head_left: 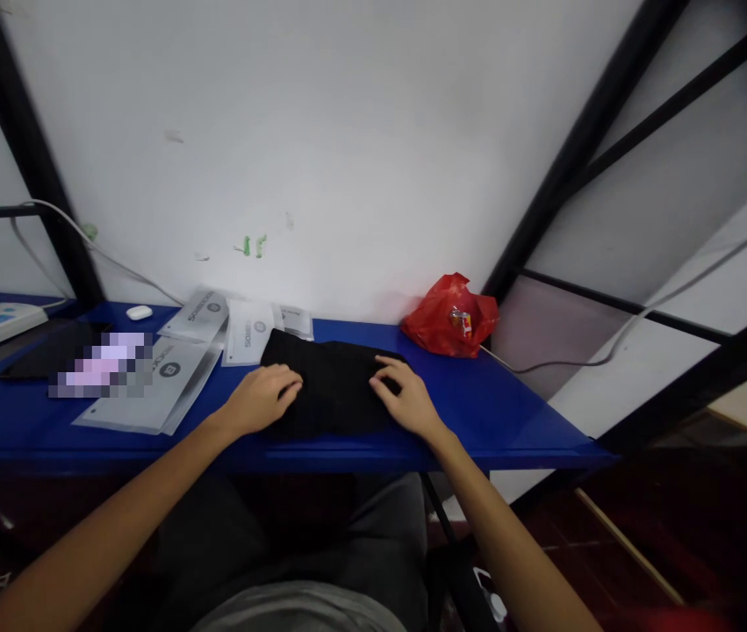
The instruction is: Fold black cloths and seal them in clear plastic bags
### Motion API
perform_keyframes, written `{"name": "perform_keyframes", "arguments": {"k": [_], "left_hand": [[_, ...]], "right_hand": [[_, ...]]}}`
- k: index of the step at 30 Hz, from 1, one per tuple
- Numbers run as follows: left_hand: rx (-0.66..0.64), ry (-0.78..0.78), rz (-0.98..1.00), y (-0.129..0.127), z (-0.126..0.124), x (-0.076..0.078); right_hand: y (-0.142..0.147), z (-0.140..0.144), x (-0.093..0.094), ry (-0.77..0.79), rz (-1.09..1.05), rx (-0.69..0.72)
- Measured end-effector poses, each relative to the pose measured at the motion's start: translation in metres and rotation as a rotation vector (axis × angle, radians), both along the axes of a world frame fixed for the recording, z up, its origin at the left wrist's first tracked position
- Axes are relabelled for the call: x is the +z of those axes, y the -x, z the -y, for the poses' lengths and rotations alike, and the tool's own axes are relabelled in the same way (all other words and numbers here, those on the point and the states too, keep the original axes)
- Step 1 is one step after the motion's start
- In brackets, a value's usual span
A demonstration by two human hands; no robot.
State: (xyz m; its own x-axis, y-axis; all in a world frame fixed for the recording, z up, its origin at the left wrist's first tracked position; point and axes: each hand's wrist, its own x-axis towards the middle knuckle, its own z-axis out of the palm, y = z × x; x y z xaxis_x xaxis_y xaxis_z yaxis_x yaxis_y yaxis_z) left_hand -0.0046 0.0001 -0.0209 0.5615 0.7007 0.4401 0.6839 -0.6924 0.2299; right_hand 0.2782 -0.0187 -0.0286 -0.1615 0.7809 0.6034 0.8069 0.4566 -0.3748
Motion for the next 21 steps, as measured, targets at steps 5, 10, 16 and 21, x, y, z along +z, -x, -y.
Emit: {"name": "perform_keyframes", "arguments": {"k": [5, 10, 16, 21], "left_hand": [[-0.078, 0.172, -0.152, 0.016, 0.032, 0.008], [-0.07, 0.272, -0.183, 0.04, 0.03, 0.007], [-0.074, 0.266, -0.176, 0.041, 0.028, 0.004], [-0.009, 0.217, -0.159, 0.034, 0.032, 0.006]], "right_hand": [[0.016, 0.035, 0.009, 0.294, 0.187, 0.19], [0.003, 0.04, 0.011, 0.401, 0.232, 0.17], [0.0, 0.036, 0.007, 0.322, 0.306, 0.146], [-0.002, 0.036, 0.002, 0.223, 0.27, 0.089]]}}
